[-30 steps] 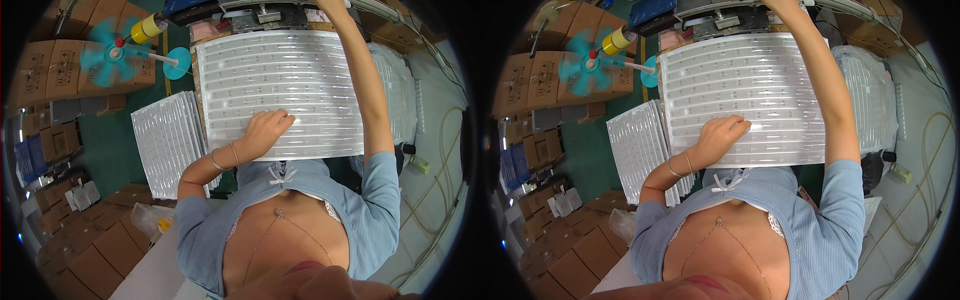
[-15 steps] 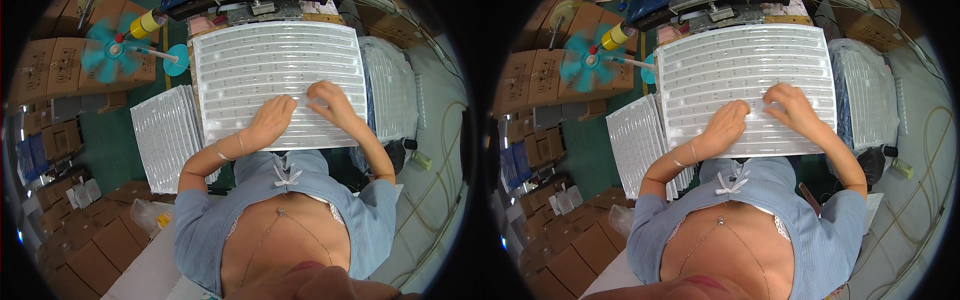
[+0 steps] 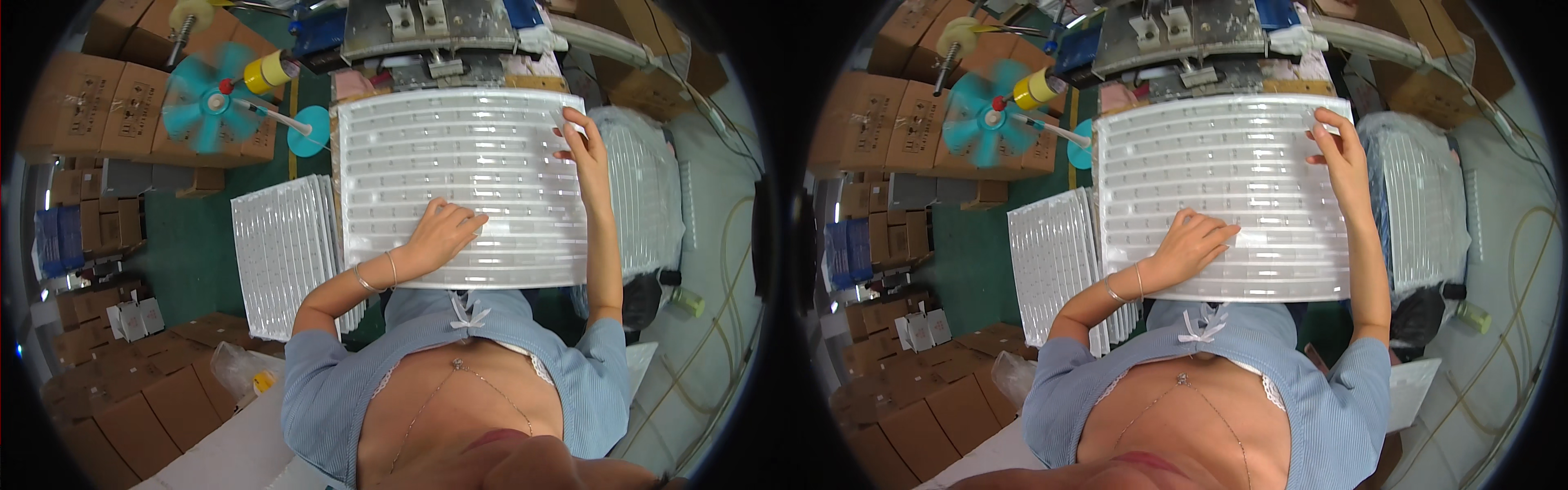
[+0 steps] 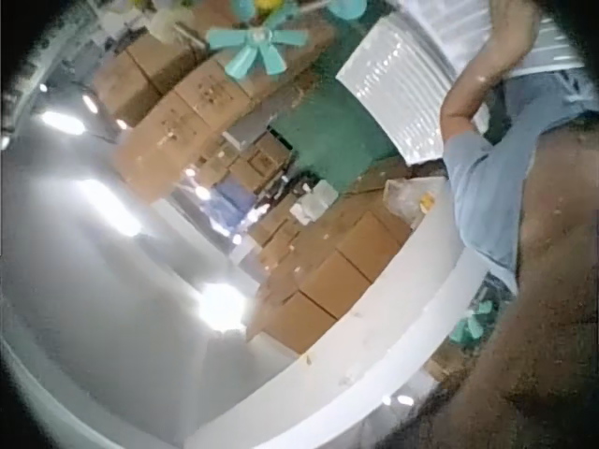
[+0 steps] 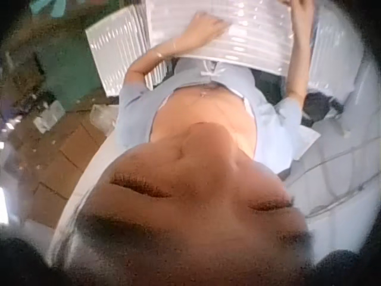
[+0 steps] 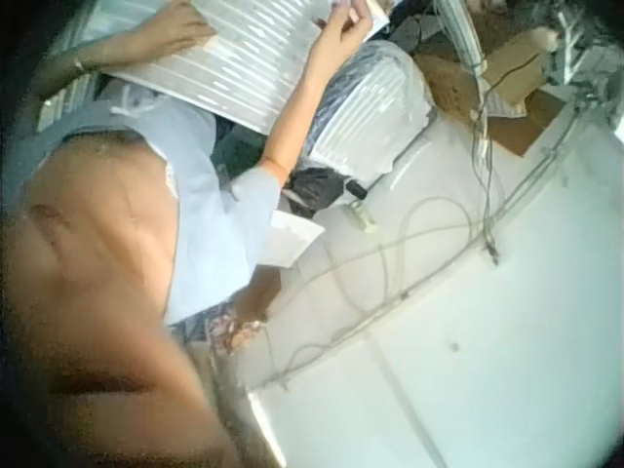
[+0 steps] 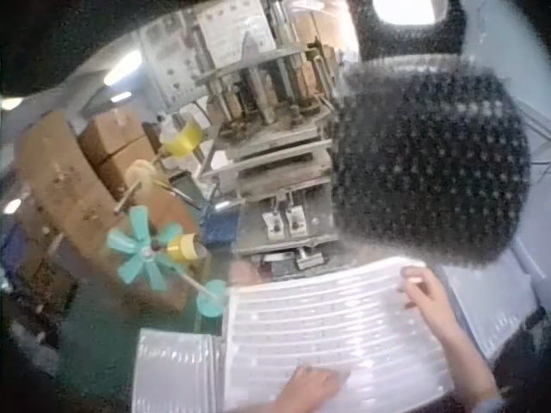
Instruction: The person repeatedly picks up small transparent plastic components and places them into a larger white plastic tray with a grid of slots. They then move the filled tray to a stack on the right side of the workspace. The process is repetitive and involves handling the components one by one.
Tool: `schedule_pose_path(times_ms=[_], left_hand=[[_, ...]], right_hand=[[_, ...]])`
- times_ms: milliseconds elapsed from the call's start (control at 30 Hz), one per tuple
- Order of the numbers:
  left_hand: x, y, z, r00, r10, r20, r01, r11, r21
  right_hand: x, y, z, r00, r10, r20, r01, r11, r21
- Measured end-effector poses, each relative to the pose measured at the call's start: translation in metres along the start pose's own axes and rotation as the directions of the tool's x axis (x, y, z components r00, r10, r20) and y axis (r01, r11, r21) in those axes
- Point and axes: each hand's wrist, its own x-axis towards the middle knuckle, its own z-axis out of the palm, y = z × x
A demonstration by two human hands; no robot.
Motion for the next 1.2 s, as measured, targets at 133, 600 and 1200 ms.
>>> schedule_pose_path(times_ms=[133,600,1200], left_hand=[[0.028,-0.029,-0.03,0.969,-0.074,-0.234,0.086,0.995,0.044],[0.228,-0.131,-0.128,0.771,0.093,-0.63,0.374,0.736,0.565],[0.055,-0.041,-0.064,0.787,-0.582,-0.205,0.085,0.432,-0.898]], right_hand=[[0.014,-0.007,0.003,0.994,-0.103,0.039,0.103,0.995,0.003],[0.117,-0.044,0.085,0.814,-0.581,-0.01,0.529,0.747,-0.403],[0.154,-0.024,0.087,0.775,-0.631,-0.036,0.507,0.655,-0.56]])
